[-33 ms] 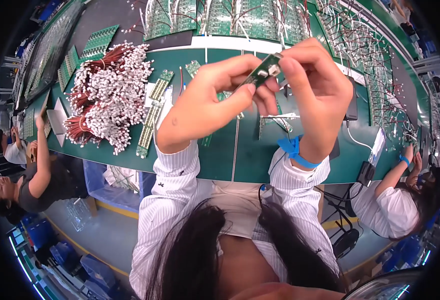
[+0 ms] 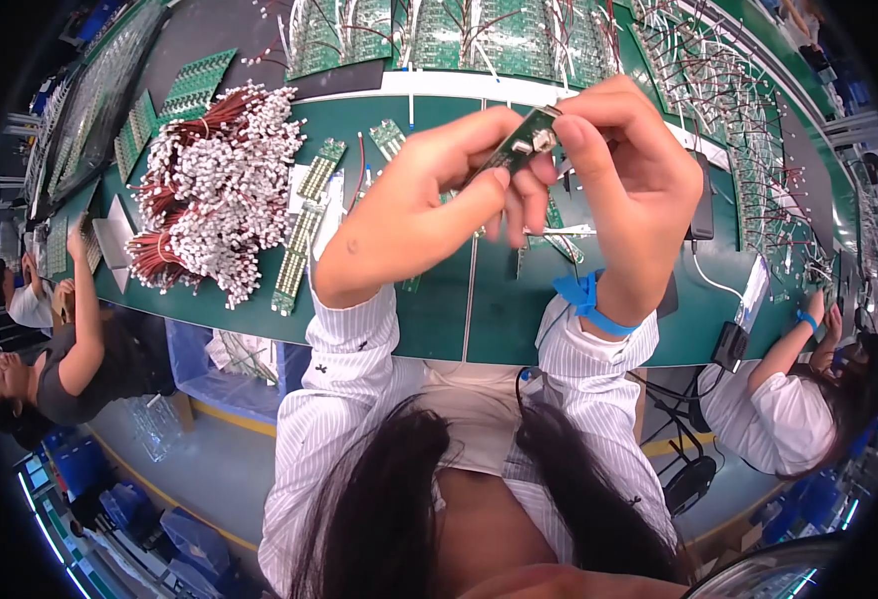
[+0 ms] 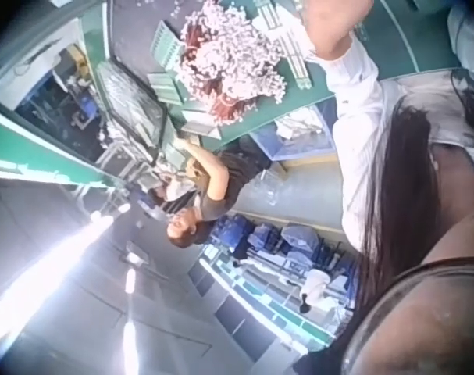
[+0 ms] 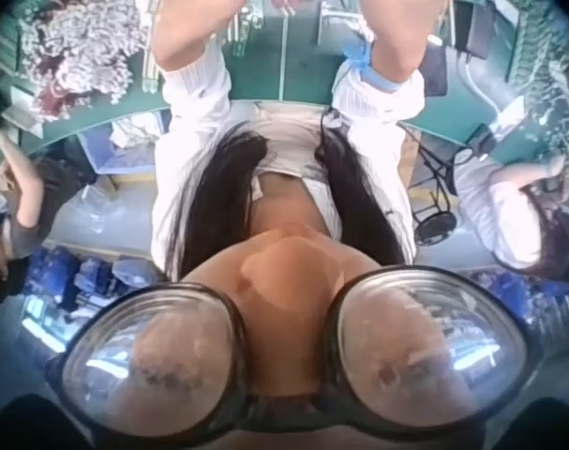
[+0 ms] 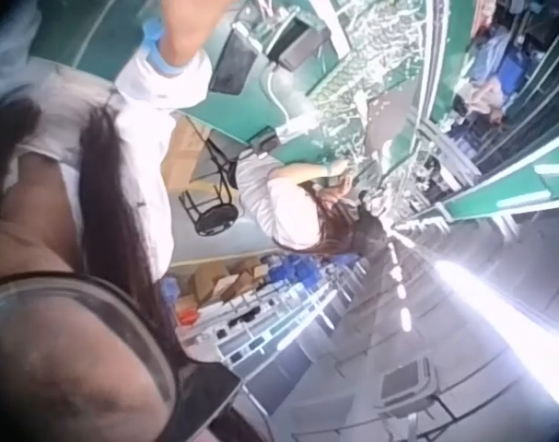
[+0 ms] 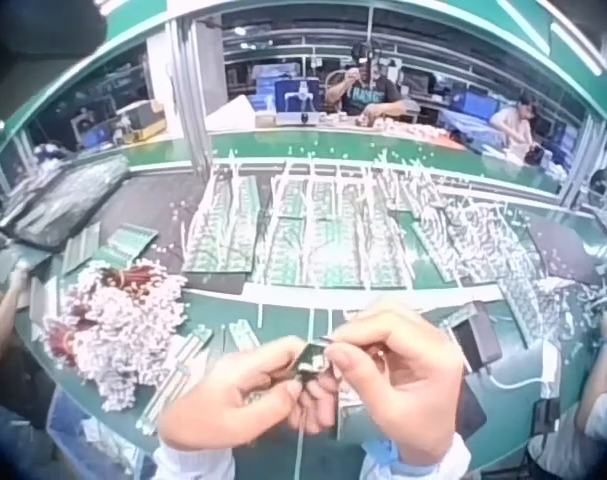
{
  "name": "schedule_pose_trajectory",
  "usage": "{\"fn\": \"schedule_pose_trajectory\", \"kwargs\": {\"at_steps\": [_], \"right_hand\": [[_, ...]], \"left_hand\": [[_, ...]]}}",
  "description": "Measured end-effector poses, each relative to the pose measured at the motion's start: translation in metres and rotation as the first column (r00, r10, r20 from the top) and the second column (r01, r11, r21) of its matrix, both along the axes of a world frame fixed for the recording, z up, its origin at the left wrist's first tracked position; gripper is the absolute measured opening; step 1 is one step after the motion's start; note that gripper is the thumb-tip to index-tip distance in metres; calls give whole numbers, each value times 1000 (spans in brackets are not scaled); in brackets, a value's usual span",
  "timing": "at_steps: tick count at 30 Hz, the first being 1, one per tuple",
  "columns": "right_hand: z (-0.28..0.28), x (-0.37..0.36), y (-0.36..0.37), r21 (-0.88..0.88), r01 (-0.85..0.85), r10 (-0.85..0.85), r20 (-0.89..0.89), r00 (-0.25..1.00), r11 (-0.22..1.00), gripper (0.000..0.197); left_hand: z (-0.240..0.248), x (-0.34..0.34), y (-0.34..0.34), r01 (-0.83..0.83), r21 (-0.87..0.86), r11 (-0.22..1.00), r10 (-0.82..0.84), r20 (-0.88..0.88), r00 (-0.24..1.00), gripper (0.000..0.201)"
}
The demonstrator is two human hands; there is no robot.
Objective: The person connects wire harnesses to small printed circuit boards by hand at an assembly line.
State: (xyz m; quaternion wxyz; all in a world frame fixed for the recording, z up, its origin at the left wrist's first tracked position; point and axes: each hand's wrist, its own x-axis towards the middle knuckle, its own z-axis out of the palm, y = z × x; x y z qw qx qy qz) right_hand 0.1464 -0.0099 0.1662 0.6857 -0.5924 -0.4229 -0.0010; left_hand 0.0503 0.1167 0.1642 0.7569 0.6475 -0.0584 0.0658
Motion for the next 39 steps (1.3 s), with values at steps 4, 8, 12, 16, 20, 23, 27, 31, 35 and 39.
{"fn": "schedule_pose_trajectory", "kwargs": {"at_steps": [4,8,12,16,20,23,27,31,35,39], "right_hand": [[3,-4,1,13,17,-17,-25,1000,1000,10],[8,-7,-3,67,15,-8,-98,995,998,18],[8,-8,-3,102,27,-14,-124,992,994,24],[8,-9,-4,106,25,-8,-157,988,994,24],[7,-9,-4,127,14,6,-157,988,992,23],[6,-8,-3,133,18,2,-151,988,991,22],[7,-7,-6,90,30,-21,-98,995,995,17],[4,-6,-6,-51,53,-45,138,989,997,12],[2,-13,-2,6,2,-2,-19,1000,1000,10],[4,-18,-1,47,-66,71,-103,992,997,13]], "left_hand": [[6,-3,-11,1,-89,996,-5,-50,999,25],[5,-5,-7,-25,-212,977,26,2,1000,20],[3,-7,-4,-42,-220,975,55,52,997,20],[1,-4,-7,-97,-196,976,114,77,990,20],[1,-4,-8,-104,-210,972,123,78,989,20],[2,-3,-9,-107,-215,971,128,88,988,20],[2,-2,-10,-102,-234,967,125,86,989,20],[1,-1,-9,-119,-262,958,146,89,985,21],[-1,0,-5,-75,-282,956,103,87,991,21],[6,0,-14,-166,-350,922,204,75,976,24]]}}
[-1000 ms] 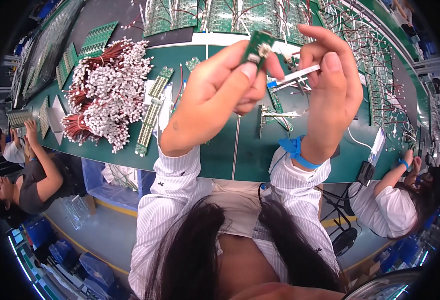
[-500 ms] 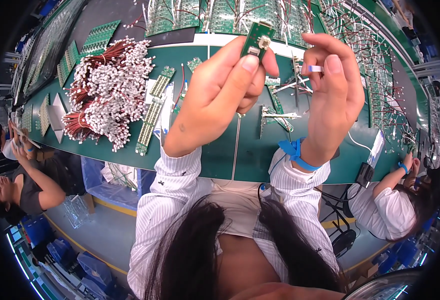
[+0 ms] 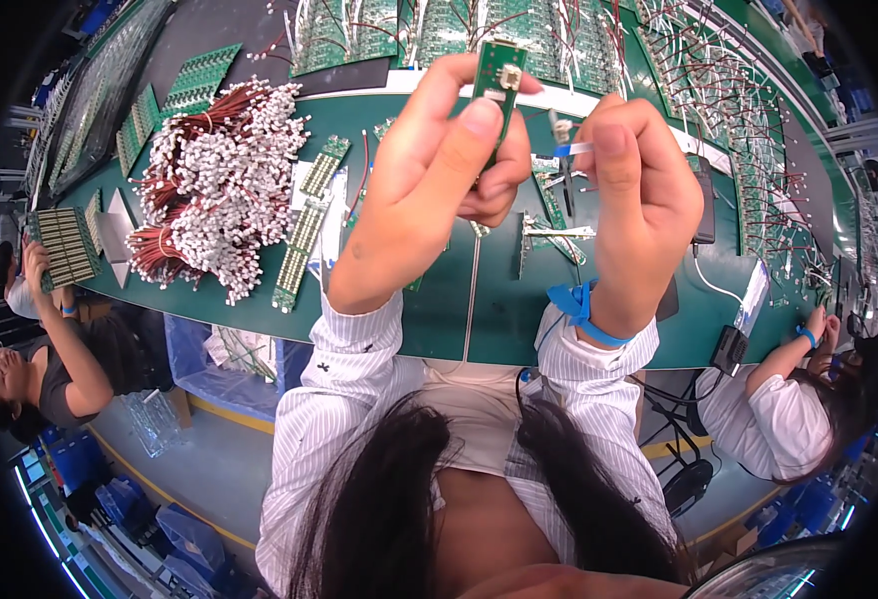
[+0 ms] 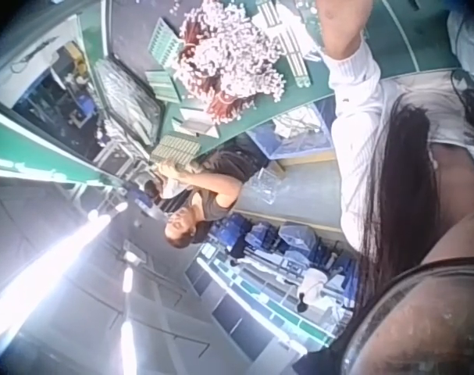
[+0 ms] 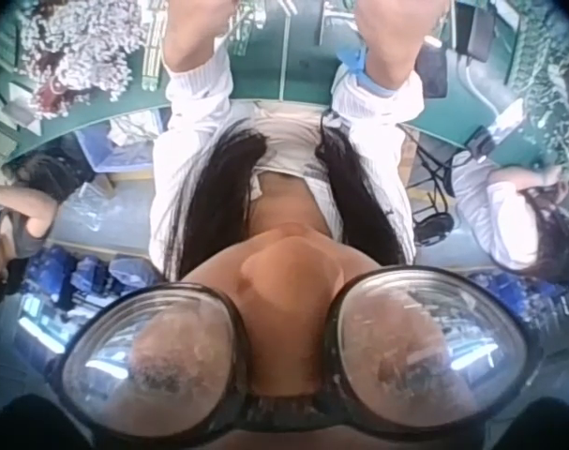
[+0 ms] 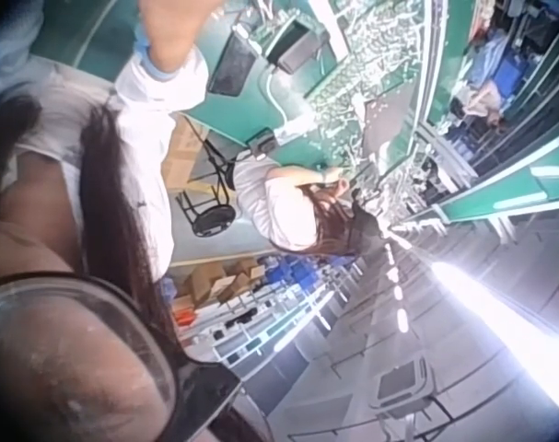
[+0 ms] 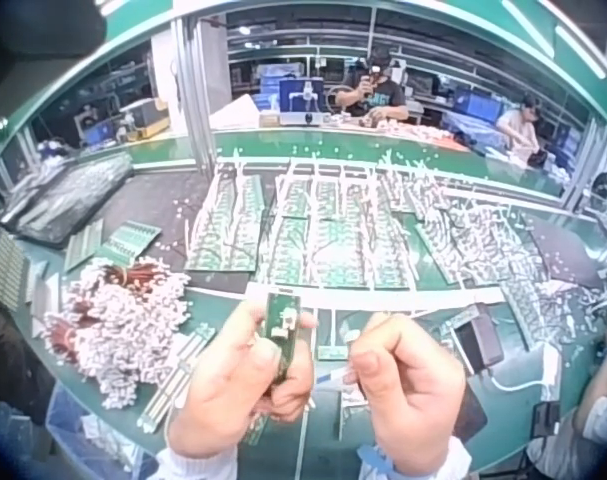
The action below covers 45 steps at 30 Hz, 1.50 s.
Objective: The person connects wire harnesses to small printed circuit boards by hand at an assembly line.
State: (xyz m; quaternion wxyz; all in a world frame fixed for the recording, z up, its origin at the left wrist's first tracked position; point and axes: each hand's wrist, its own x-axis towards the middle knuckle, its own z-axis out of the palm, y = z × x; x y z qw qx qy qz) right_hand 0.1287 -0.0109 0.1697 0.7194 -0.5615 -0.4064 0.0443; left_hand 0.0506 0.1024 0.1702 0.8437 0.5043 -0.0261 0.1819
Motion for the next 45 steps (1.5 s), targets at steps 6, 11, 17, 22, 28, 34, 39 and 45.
{"fn": "schedule_pose_trajectory", "kwargs": {"at_steps": [6,11,17,22,28,34,39,45], "right_hand": [[-8,4,-5,37,-203,205,-72,976,979,16],[-6,3,0,71,-135,139,-57,989,988,14],[-11,0,9,28,94,-96,119,988,995,12],[-8,1,7,-29,29,-25,124,992,999,11],[-4,4,4,-13,-162,162,11,987,987,10],[4,-8,-2,-113,-77,65,-106,992,991,10],[0,-12,5,-114,-19,12,-59,998,993,7],[7,-18,-2,-125,179,-165,115,980,976,12]], "left_hand": [[-16,9,3,-554,497,667,501,250,828,26],[-17,12,-4,-731,533,426,496,538,681,17],[-6,1,-16,-320,218,922,278,201,939,20],[-9,3,-14,-499,361,788,476,158,865,10],[-2,1,-12,-333,101,938,329,49,943,12],[-13,9,2,-496,349,795,439,234,868,22],[-16,16,1,-755,502,422,565,506,652,13],[-13,14,-4,-511,74,856,466,316,826,17]]}}
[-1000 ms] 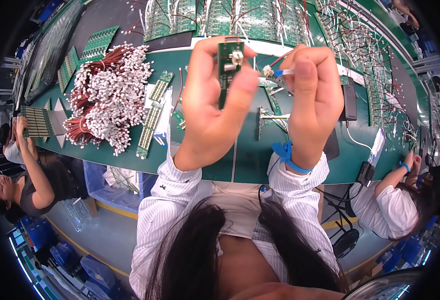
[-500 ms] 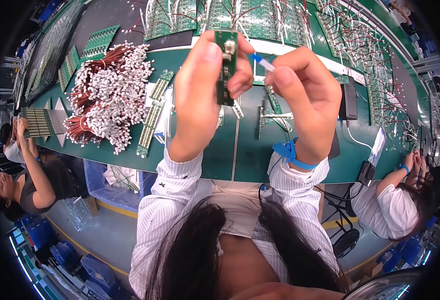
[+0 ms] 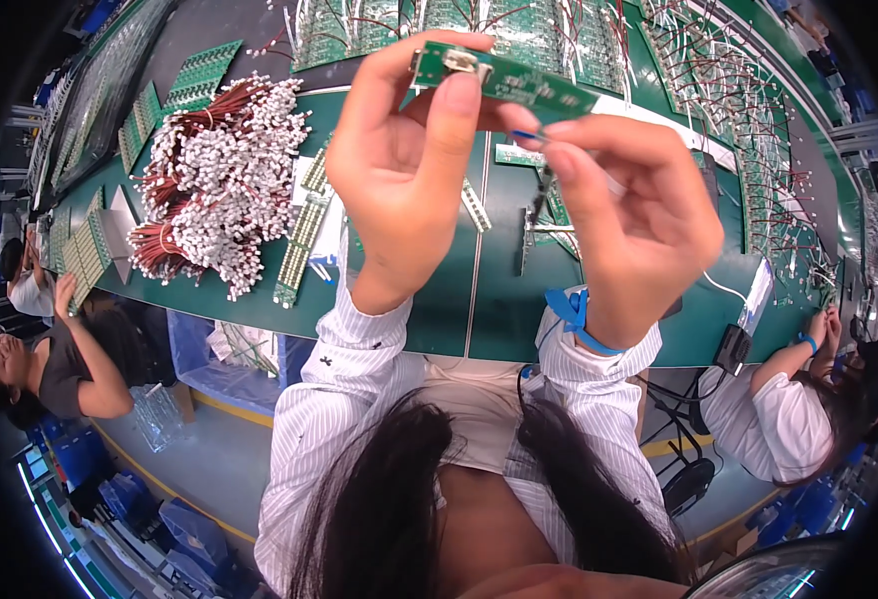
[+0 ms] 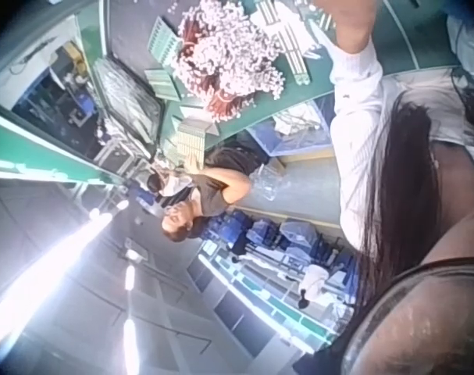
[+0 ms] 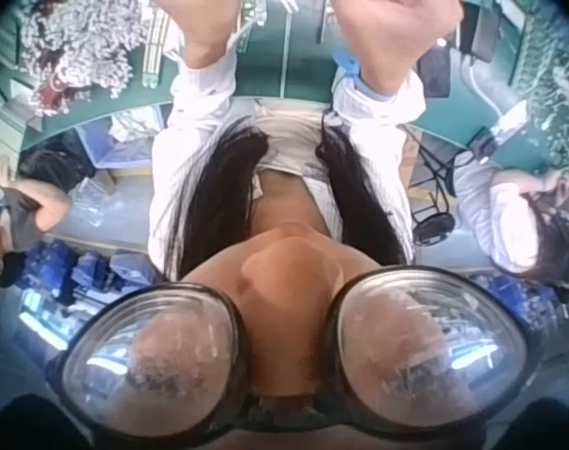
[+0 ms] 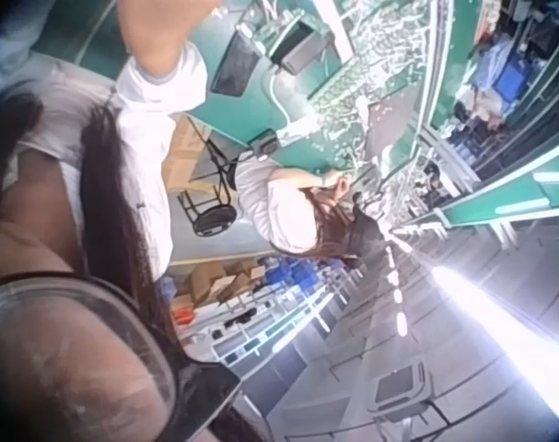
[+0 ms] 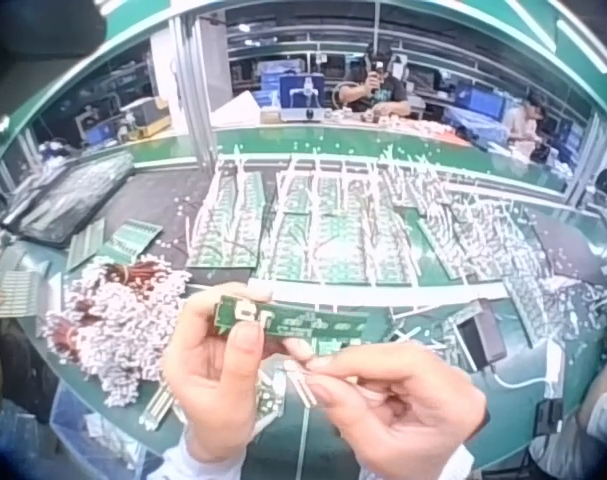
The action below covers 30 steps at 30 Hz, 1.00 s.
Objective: The person connects wire harnesses to small printed circuit boards by hand at an assembly line.
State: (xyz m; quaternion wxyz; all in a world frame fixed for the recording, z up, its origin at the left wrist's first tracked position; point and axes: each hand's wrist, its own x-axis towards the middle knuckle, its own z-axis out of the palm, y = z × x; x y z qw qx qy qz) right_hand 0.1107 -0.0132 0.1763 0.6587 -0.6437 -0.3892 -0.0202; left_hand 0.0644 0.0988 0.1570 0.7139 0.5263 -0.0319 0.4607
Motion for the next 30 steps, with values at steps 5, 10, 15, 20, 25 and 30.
{"fn": "schedule_pose_trajectory", "kwargs": {"at_steps": [5,10,15,20,25,30], "right_hand": [[1,-4,-7,97,161,-176,186,967,982,17],[-2,-7,-3,157,258,-294,282,913,953,18],[-4,-10,-1,134,304,-328,233,915,943,16],[-4,-8,-1,108,338,-354,218,909,935,15],[-6,-6,-2,107,356,-372,235,898,928,14],[-2,-7,-3,59,374,-376,254,891,926,14]], "left_hand": [[1,2,-1,275,-73,959,-273,35,961,14],[-6,6,-3,442,-264,857,-437,81,896,16],[-5,6,-7,526,-428,735,-510,163,845,22],[-7,5,-5,567,-372,735,-559,141,817,23],[-11,7,-2,537,-223,814,-543,40,839,22],[-14,13,-2,450,-125,885,-438,108,892,21]]}}
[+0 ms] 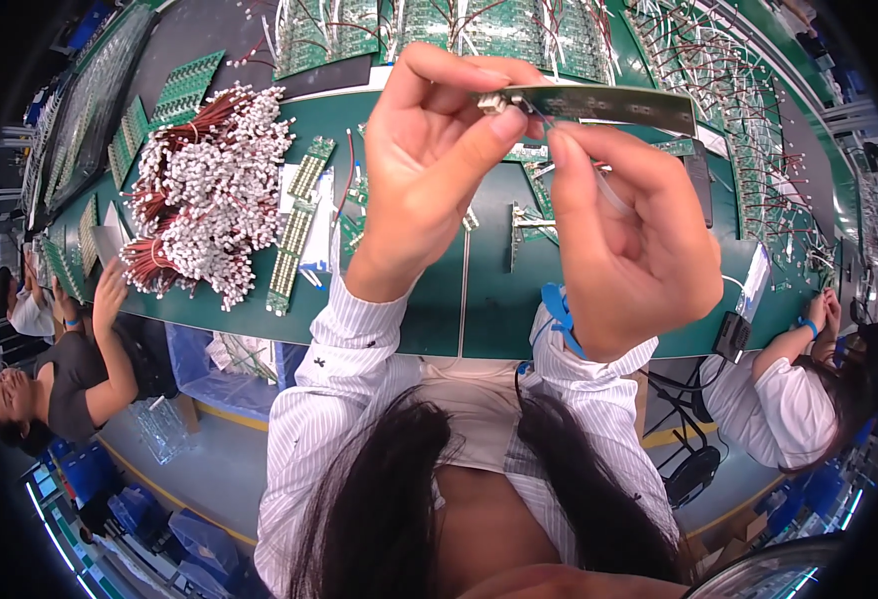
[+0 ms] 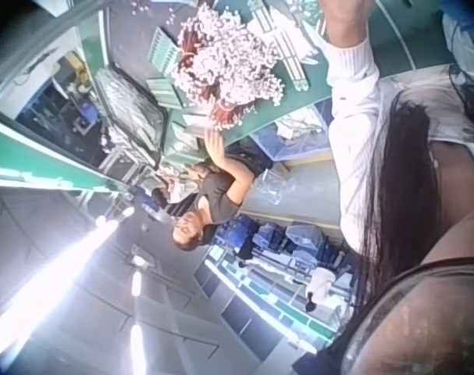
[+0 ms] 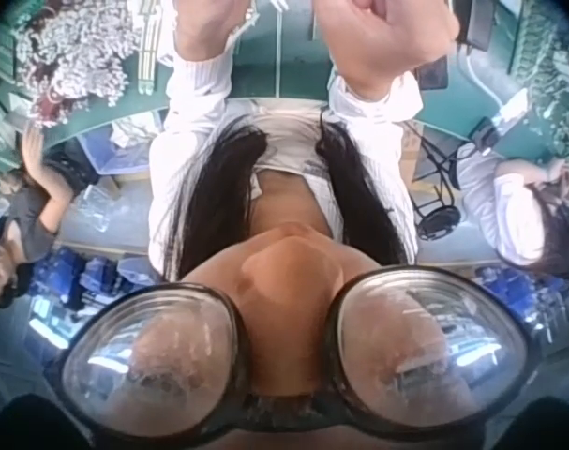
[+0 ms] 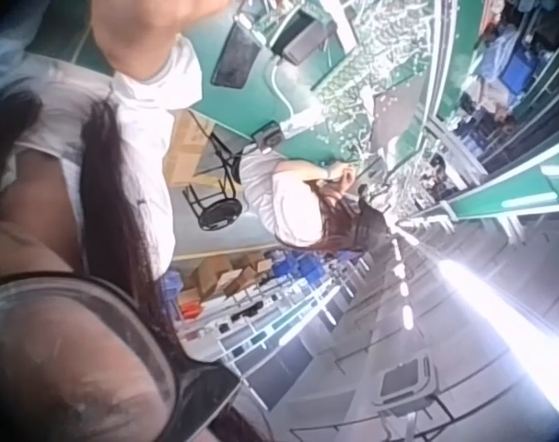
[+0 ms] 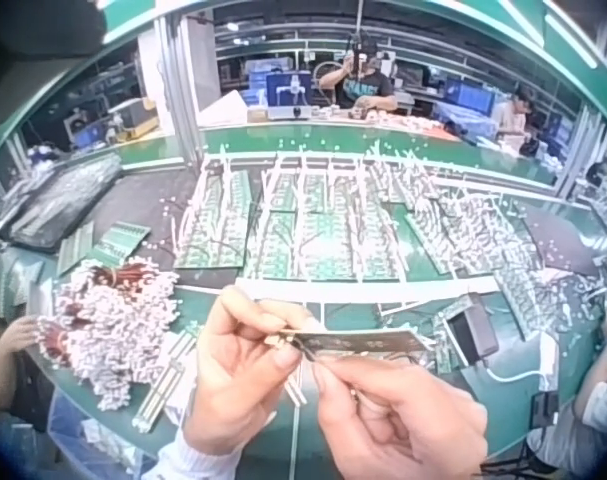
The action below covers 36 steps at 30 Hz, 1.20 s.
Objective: The person connects wire harnesses to small printed circuit boards by hand at an assembly line.
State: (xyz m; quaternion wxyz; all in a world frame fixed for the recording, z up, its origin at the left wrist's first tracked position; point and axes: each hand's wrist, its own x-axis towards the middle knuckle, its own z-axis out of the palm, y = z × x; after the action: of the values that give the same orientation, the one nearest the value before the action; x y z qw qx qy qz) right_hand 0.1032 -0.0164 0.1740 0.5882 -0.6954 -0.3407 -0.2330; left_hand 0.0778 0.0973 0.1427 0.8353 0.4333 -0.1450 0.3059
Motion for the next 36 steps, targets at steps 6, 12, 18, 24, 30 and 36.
{"fn": "schedule_pose_trajectory", "kwargs": {"at_steps": [6,12,18,24,30,36], "right_hand": [[0,3,0,4,11,-11,12,1000,1000,15],[-3,4,2,9,-24,25,-8,1000,1000,14],[-1,5,1,-36,-24,23,-29,999,999,12],[-2,11,2,-56,46,-44,33,998,997,15],[-2,10,4,-48,23,-22,26,999,999,13],[-5,12,6,-36,-10,10,24,1000,999,14]], "left_hand": [[1,1,0,-56,47,997,55,9,998,21],[-2,1,2,-63,45,997,63,5,998,20],[-1,3,5,-156,152,976,147,67,987,21],[3,1,7,-330,365,870,308,118,944,21],[5,-2,5,-410,414,813,390,137,911,21],[4,-2,3,-487,452,747,466,166,869,21]]}}
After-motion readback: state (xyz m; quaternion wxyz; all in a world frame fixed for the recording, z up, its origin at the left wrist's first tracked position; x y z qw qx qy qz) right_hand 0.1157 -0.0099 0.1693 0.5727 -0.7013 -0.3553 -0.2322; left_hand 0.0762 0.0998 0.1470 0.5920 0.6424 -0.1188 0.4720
